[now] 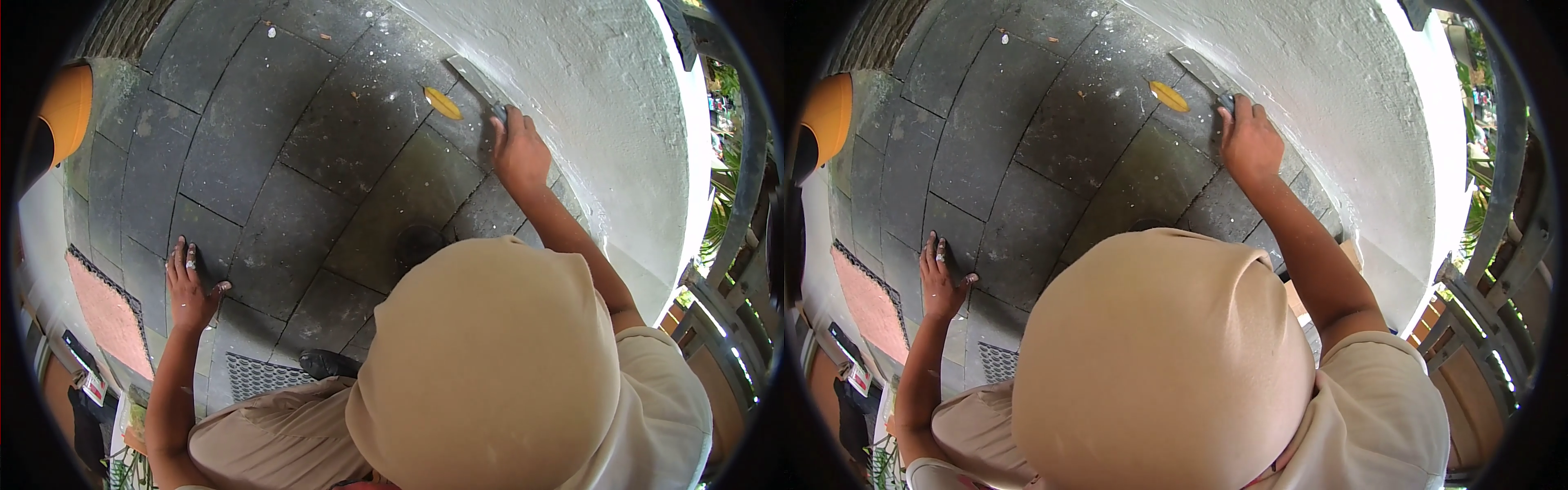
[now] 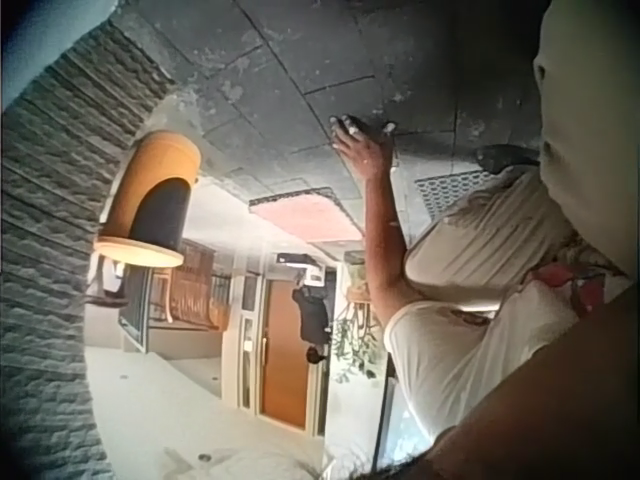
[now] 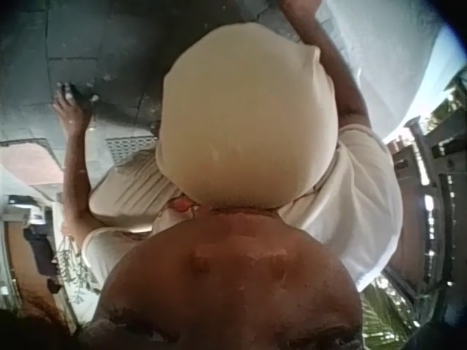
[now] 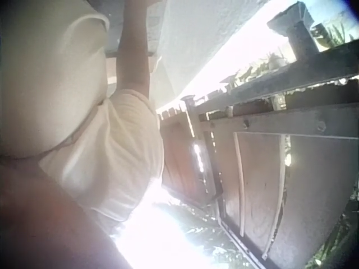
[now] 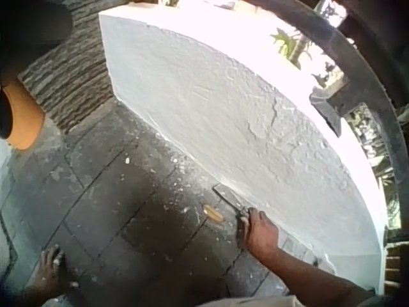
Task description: Scraping and patching the bottom edge of a wall pillar near the floor.
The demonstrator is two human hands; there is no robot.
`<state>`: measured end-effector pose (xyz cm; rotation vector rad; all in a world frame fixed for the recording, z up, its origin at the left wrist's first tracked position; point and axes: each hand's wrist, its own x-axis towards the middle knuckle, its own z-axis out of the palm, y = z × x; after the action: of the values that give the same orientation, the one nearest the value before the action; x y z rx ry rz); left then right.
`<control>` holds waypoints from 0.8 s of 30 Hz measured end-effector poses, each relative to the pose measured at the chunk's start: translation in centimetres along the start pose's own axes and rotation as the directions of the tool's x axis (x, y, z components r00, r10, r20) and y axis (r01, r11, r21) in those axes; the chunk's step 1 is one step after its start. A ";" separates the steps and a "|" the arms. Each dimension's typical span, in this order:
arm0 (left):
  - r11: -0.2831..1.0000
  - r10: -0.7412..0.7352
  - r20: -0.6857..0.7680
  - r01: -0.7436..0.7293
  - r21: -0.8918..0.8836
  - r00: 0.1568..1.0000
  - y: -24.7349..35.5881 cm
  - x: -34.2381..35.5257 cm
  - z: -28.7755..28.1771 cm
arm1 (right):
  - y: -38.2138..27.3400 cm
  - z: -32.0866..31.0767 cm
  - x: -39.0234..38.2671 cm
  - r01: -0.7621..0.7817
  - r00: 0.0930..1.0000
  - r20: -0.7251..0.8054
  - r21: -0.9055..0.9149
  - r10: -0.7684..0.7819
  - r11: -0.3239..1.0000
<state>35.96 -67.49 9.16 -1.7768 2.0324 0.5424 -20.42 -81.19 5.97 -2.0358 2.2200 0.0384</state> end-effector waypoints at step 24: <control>0.999 0.008 0.008 -0.009 0.036 1.000 -0.5 -0.2 0.7 | -9.2 -2.6 7.4 0.276 0.961 -0.083 0.202 -0.264 0.940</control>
<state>36.49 -67.02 8.66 -1.7429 2.0322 0.5111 -12.10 -89.64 8.39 -2.2193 1.8576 -0.2722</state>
